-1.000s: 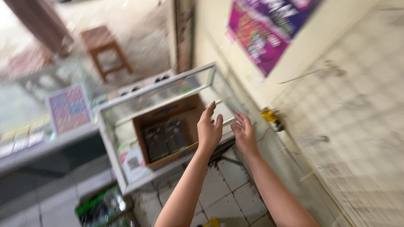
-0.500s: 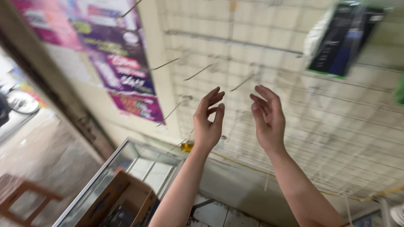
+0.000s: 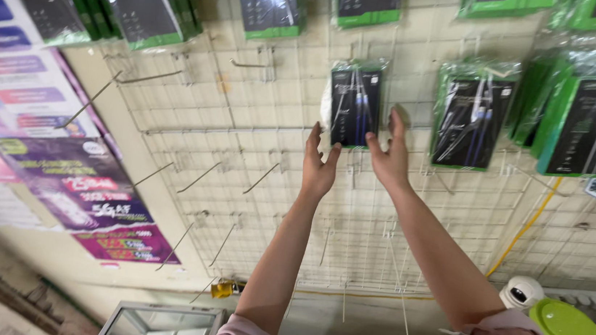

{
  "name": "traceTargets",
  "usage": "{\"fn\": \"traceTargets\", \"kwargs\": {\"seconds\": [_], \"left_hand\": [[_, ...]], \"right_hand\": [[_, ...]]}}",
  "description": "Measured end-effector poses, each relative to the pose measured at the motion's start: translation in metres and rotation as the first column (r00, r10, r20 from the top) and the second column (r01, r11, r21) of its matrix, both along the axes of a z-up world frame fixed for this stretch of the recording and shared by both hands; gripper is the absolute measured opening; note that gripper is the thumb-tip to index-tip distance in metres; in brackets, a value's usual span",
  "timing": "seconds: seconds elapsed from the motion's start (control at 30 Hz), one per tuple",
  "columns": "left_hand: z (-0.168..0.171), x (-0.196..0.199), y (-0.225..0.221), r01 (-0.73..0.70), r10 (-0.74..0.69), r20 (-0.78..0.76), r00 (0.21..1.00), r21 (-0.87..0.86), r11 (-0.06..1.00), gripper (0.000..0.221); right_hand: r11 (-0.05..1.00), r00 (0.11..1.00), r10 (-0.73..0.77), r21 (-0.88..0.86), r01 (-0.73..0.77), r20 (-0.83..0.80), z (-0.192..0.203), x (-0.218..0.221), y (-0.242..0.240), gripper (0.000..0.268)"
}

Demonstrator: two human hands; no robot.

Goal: The person takes packaged charging cables off the hooks of a wire display rack and packs them into cardboard boxes by hand.

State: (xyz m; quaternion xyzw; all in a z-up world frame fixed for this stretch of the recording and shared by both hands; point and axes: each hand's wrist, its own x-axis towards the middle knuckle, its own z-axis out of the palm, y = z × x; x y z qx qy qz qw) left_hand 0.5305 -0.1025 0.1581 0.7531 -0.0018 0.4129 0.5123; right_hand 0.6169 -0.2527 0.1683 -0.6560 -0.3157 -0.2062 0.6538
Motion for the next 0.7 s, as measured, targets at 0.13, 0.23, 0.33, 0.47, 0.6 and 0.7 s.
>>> {"fn": "traceTargets", "kwargs": {"seconds": [0.13, 0.23, 0.33, 0.47, 0.6, 0.7], "left_hand": [[-0.009, 0.055, 0.007, 0.130, -0.127, 0.033, 0.991, -0.142, 0.981, 0.076], [-0.008, 0.064, 0.004, 0.092, -0.086, 0.046, 0.995, -0.131, 0.987, 0.077], [-0.002, 0.062, -0.002, 0.032, -0.030, 0.011, 0.999, -0.169, 0.985, 0.075], [0.000, 0.056, -0.006, 0.143, -0.156, -0.024, 0.987, -0.291, 0.946, 0.076], [0.009, 0.042, -0.006, 0.265, -0.257, 0.066, 0.964, -0.333, 0.905, 0.055], [0.021, 0.028, -0.008, 0.229, -0.254, 0.001, 0.967, -0.432, 0.872, 0.050]], "right_hand": [[0.997, 0.994, 0.076, 0.000, -0.076, -0.081, -0.004, 0.030, 0.003, 0.087], [0.990, 0.986, 0.137, -0.015, -0.139, -0.095, -0.006, 0.044, 0.001, 0.091], [0.986, 0.984, 0.163, -0.007, -0.164, -0.072, -0.006, 0.054, 0.003, 0.094], [0.979, 0.980, 0.187, 0.093, -0.181, -0.061, 0.001, 0.049, -0.006, 0.087], [0.910, 0.910, 0.385, 0.227, -0.346, -0.156, 0.015, 0.028, -0.019, 0.064], [0.949, 0.887, 0.311, 0.159, -0.272, -0.341, 0.027, 0.004, -0.029, 0.063]]}}
